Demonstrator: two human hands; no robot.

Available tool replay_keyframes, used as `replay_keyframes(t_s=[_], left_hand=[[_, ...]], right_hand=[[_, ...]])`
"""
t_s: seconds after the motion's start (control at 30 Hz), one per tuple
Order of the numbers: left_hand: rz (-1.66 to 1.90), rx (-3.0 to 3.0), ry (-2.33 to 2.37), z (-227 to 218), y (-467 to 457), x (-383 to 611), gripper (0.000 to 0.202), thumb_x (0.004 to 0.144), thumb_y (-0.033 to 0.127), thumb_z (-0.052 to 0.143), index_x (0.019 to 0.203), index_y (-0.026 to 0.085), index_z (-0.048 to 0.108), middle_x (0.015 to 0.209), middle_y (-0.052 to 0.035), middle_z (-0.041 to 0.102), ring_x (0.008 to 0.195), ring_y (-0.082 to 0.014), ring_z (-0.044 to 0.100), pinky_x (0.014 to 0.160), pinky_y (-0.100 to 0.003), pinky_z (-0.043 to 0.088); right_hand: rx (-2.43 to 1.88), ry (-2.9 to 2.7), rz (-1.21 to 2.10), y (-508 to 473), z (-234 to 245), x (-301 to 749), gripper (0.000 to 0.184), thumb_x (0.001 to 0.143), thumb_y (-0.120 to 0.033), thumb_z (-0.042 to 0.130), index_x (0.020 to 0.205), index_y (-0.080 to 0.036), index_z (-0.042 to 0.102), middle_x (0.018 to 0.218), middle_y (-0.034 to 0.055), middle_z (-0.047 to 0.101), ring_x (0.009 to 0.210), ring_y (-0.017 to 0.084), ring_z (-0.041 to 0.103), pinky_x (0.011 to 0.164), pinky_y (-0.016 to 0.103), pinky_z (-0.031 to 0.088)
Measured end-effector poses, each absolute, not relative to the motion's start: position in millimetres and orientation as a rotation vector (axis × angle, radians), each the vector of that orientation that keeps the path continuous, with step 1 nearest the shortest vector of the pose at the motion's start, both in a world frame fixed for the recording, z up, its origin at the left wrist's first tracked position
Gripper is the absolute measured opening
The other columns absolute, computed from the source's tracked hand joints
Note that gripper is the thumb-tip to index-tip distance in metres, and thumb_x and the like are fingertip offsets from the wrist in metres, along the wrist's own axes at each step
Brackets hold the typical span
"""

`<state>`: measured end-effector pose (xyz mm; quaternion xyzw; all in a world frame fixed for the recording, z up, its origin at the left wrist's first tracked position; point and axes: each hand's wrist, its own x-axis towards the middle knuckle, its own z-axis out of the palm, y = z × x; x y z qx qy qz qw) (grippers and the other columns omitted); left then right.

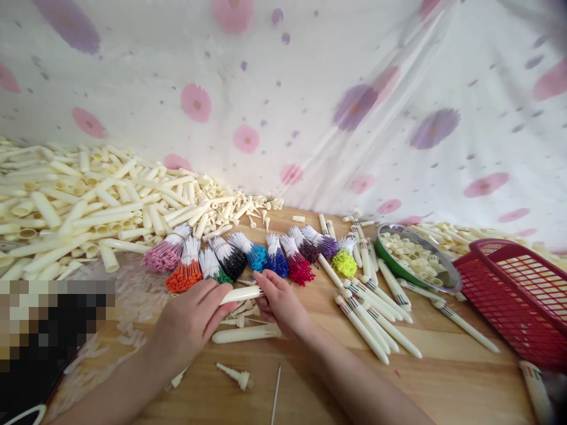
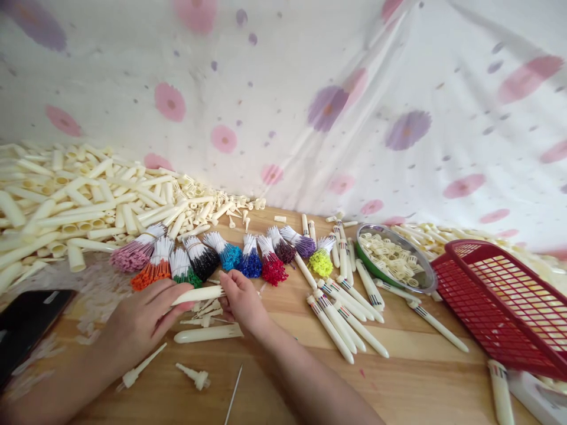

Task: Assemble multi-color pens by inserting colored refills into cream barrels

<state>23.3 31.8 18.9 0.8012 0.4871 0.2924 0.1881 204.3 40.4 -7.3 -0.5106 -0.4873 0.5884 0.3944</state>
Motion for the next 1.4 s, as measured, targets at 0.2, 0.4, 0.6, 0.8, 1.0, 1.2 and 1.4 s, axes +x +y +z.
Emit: replay_keyframes(t_s=[0.2, 0.4, 0.6, 0.8, 1.0, 1.2, 1.4], left_hand=[[0.219, 1.387, 1.036, 31, 32, 17, 0.047, 0.083, 0.059, 0.040, 0.089, 0.017, 0.061, 0.058, 0.0069, 0.040, 0.046, -0.0068, 0.028, 0.043, -0.017, 0.023], [0.173, 1.414, 1.059, 25, 29, 20, 0.044, 0.081, 0.061, 0.041, 0.080, 0.019, 0.055, 0.059, 0.0066, 0.040, 0.050, -0.0089, 0.034, 0.047, -0.019, 0.026], [0.243, 2.177, 1.394, 16, 18, 36, 0.030, 0.089, 0.037, 0.033, 0.077, 0.020, 0.055, 0.075, -0.0050, 0.062, 0.070, -0.0223, 0.058, 0.065, -0.032, 0.040], [0.274, 1.790, 1.164, 24, 18, 31, 0.026, 0.082, 0.045, 0.048, 0.088, 0.021, 0.056, 0.079, -0.0001, 0.059, 0.071, -0.0166, 0.055, 0.063, -0.025, 0.040], [-0.128, 1.163, 0.842, 30, 11, 34, 0.044, 0.068, 0.059, 0.060, 0.089, 0.022, 0.053, 0.051, 0.0111, 0.029, 0.043, -0.0076, 0.022, 0.041, -0.019, 0.020], [0.164, 1.720, 1.174, 19, 4, 41, 0.020, 0.082, 0.033, 0.046, 0.086, 0.020, 0.060, 0.077, -0.0015, 0.065, 0.068, -0.0170, 0.058, 0.062, -0.025, 0.042], [-0.095, 2.096, 1.493, 18, 0, 45, 0.028, 0.080, 0.015, 0.039, 0.098, 0.017, 0.060, 0.090, -0.0122, 0.071, 0.081, -0.0286, 0.068, 0.068, -0.037, 0.047]], right_hand=[[-0.913, -2.037, 0.375, 34, 5, 228, 0.024, 0.092, -0.028, 0.037, 0.074, -0.019, 0.049, 0.063, 0.0011, 0.051, 0.057, 0.013, 0.044, 0.053, 0.024, 0.034], [-1.034, -2.228, 0.108, 35, 9, 228, 0.046, 0.095, -0.028, 0.030, 0.055, -0.018, 0.050, 0.054, 0.0014, 0.046, 0.052, 0.012, 0.040, 0.052, 0.026, 0.030], [-1.535, -2.008, 0.731, 42, 0, 219, 0.053, 0.093, -0.035, 0.034, 0.043, -0.018, 0.041, 0.041, -0.0030, 0.038, 0.038, 0.008, 0.029, 0.043, 0.024, 0.019], [-1.171, -2.279, 0.255, 34, 14, 232, 0.052, 0.097, -0.033, 0.028, 0.055, -0.017, 0.053, 0.052, 0.0012, 0.049, 0.048, 0.011, 0.041, 0.049, 0.024, 0.027], [-0.555, -2.410, -0.169, 18, 16, 222, 0.044, 0.096, -0.033, 0.035, 0.060, -0.018, 0.056, 0.054, 0.0005, 0.049, 0.051, 0.013, 0.040, 0.050, 0.027, 0.029], [-0.957, -2.346, 0.024, 13, 12, 207, 0.042, 0.093, -0.019, 0.032, 0.055, -0.018, 0.051, 0.051, 0.0005, 0.049, 0.047, 0.012, 0.041, 0.048, 0.026, 0.029], [-1.286, -2.241, 0.290, 11, 3, 201, 0.042, 0.092, -0.021, 0.035, 0.055, -0.017, 0.053, 0.050, 0.0018, 0.054, 0.044, 0.011, 0.045, 0.047, 0.024, 0.028]])
